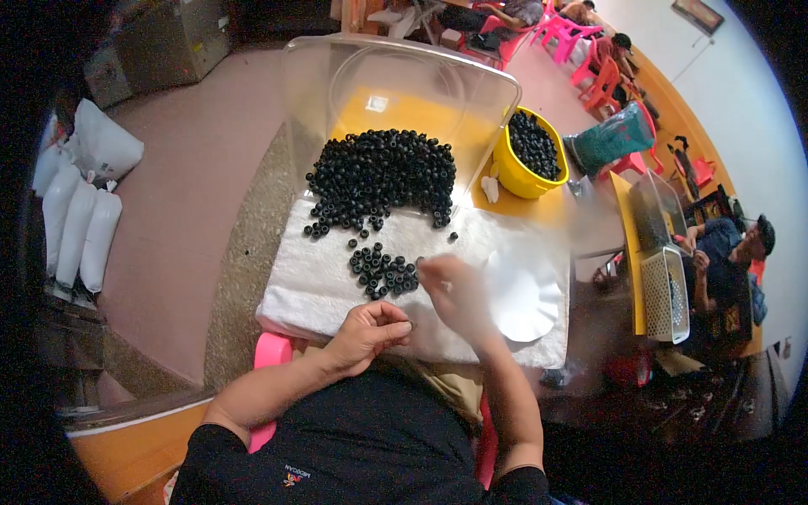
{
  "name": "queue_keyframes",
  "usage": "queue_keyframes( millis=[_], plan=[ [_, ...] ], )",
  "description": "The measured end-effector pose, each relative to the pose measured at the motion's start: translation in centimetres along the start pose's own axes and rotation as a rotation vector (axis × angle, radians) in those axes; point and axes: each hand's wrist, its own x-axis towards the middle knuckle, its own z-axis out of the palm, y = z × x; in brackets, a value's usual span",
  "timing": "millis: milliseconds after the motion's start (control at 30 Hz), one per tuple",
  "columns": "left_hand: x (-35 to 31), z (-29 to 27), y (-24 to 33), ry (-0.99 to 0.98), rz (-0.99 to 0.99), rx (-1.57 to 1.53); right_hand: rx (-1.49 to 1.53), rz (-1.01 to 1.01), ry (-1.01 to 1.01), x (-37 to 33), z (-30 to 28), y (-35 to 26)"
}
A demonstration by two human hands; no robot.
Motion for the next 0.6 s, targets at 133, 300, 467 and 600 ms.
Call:
queue_keyframes(
  millis=[133, 300, 467, 600],
  plan=[
    [0.1, 0.0, -0.6, 0.017, 0.001, 0.081, -0.430, -0.168, 0.032, 6.5, 2.4, 2.7],
    [0.0, 0.3, -0.3, 0.017, 0.010, 0.113, -0.655, -0.150, 0.038, 10.5, 5.2, 4.5],
    [0.0, 0.2, -0.4, 0.020, 0.025, 0.100, -0.749, -0.127, 0.066, 10.9, 6.6, 4.4],
    [0.2, 0.2, -0.4, 0.002, 0.029, 0.112, -0.849, -0.189, 0.085, 10.9, 6.8, 4.6]
  ],
)
